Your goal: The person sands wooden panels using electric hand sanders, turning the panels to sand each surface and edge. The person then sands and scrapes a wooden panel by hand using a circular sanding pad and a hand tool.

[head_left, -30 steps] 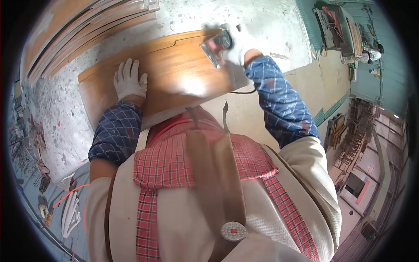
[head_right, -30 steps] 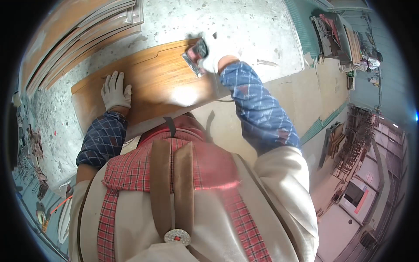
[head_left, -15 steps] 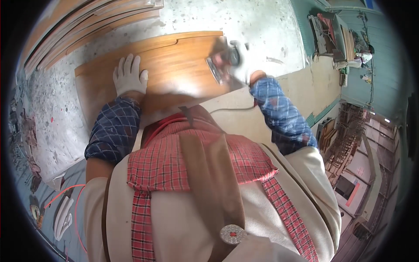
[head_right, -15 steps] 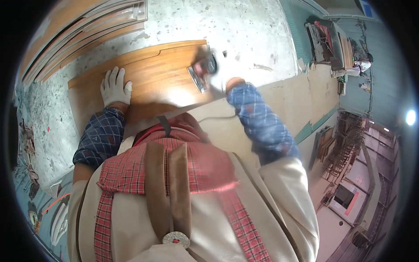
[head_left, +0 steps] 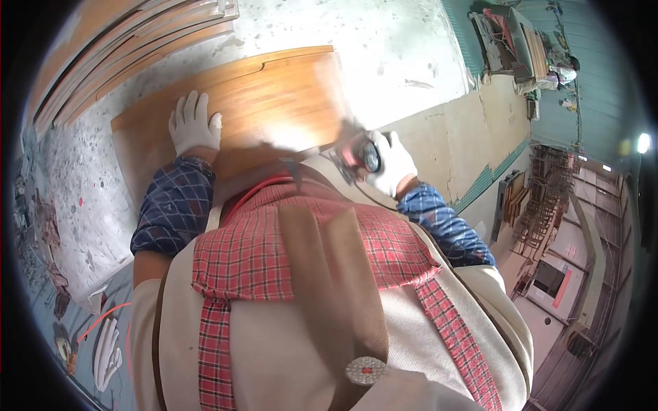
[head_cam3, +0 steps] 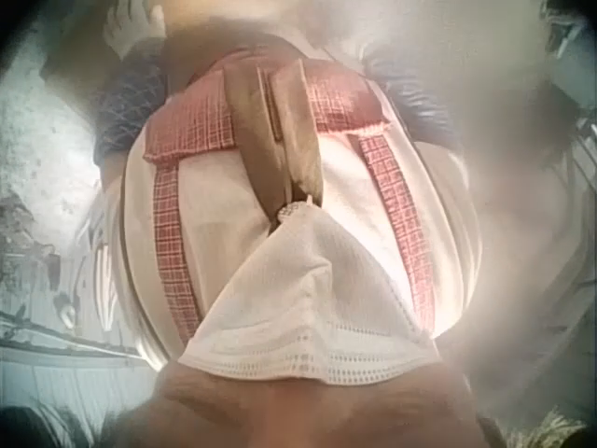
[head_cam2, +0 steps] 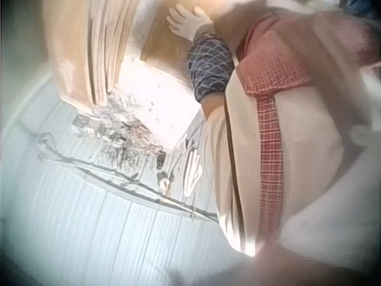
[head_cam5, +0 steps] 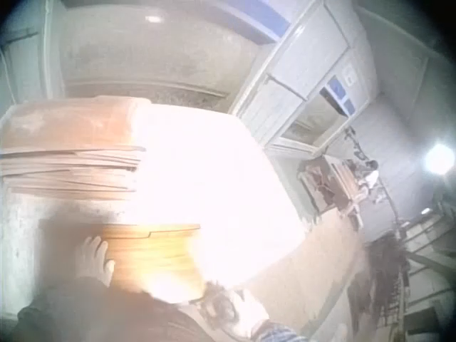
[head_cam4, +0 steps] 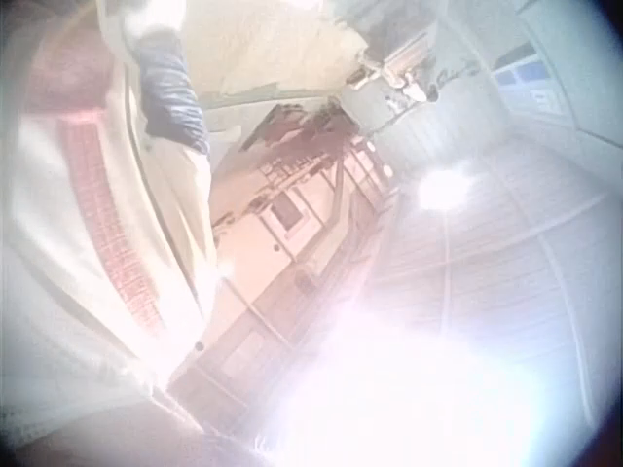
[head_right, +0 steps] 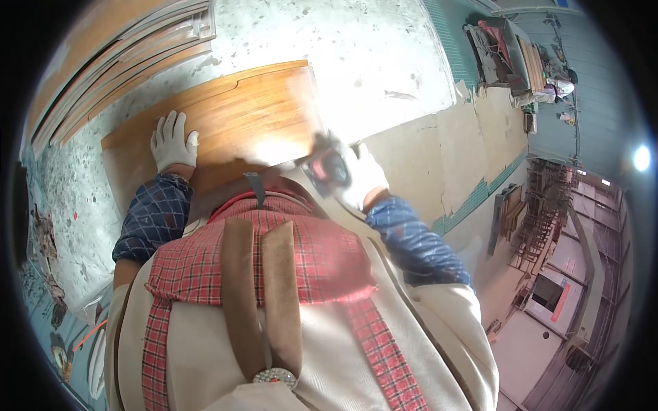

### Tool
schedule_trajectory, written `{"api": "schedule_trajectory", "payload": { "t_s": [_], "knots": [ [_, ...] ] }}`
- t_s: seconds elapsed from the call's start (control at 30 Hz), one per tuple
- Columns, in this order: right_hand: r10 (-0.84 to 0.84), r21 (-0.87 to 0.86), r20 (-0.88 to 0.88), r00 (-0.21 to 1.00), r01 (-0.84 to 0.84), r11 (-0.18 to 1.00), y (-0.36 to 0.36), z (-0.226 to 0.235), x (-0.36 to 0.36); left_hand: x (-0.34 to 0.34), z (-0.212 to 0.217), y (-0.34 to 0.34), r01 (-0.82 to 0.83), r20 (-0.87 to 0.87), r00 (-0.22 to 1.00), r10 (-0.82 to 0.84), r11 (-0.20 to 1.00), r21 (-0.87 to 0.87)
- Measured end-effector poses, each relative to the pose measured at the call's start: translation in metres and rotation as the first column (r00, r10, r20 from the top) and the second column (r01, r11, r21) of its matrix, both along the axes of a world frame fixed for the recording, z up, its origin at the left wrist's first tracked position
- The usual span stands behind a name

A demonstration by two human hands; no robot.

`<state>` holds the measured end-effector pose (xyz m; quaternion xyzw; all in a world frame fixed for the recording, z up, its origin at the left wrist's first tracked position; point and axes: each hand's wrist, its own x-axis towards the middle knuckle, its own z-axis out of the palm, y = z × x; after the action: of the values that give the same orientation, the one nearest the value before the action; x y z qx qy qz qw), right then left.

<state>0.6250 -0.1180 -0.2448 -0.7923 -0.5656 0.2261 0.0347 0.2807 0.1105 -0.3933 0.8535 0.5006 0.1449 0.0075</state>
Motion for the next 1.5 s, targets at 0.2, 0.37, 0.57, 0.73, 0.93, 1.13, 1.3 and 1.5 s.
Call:
{"api": "schedule_trajectory", "payload": {
  "t_s": [0.2, 0.37, 0.57, 0.73, 0.93, 1.13, 1.3, 1.5],
  "knots": [
    [-0.082, -0.007, -0.037, 0.996, 0.082, 0.997, 0.009, 0.009, -0.011, 0.000, 0.001, -0.003, 0.007, 0.010, 1.000, -0.007, 0.998, 0.054],
    [0.289, 0.235, 0.129, 0.948, -0.313, 0.920, 0.070, -0.007, -0.013, 0.002, -0.007, 0.000, 0.000, -0.004, 1.000, 0.000, 0.998, 0.059],
    [0.259, 0.087, 0.138, 0.956, -0.272, 0.958, 0.138, -0.022, -0.001, 0.006, -0.003, 0.002, 0.007, -0.007, 1.000, -0.006, 0.998, 0.055],
    [0.164, 0.110, -0.159, 0.974, -0.147, 0.983, 0.058, -0.025, 0.014, 0.003, -0.004, 0.001, -0.007, -0.024, 1.000, 0.008, 0.999, 0.037],
    [-0.176, -0.154, -0.190, 0.966, 0.148, 0.977, -0.023, 0.007, 0.023, -0.001, -0.007, 0.001, -0.002, -0.008, 1.000, 0.003, 0.999, 0.039],
    [-0.105, 0.103, -0.220, 0.970, 0.130, 0.986, 0.015, 0.000, 0.042, 0.001, 0.001, -0.001, -0.018, -0.021, 1.000, 0.019, 0.999, 0.044],
    [0.067, 0.141, 0.139, 0.988, -0.087, 0.986, 0.097, -0.023, 0.063, 0.006, -0.001, 0.001, -0.016, -0.038, 0.999, 0.016, 1.000, 0.004],
    [-0.430, -0.223, -0.693, 0.579, 0.395, 0.891, 0.195, -0.020, 0.106, 0.006, 0.000, 0.002, -0.030, -0.067, 0.997, 0.028, 0.999, -0.023]
  ]
}}
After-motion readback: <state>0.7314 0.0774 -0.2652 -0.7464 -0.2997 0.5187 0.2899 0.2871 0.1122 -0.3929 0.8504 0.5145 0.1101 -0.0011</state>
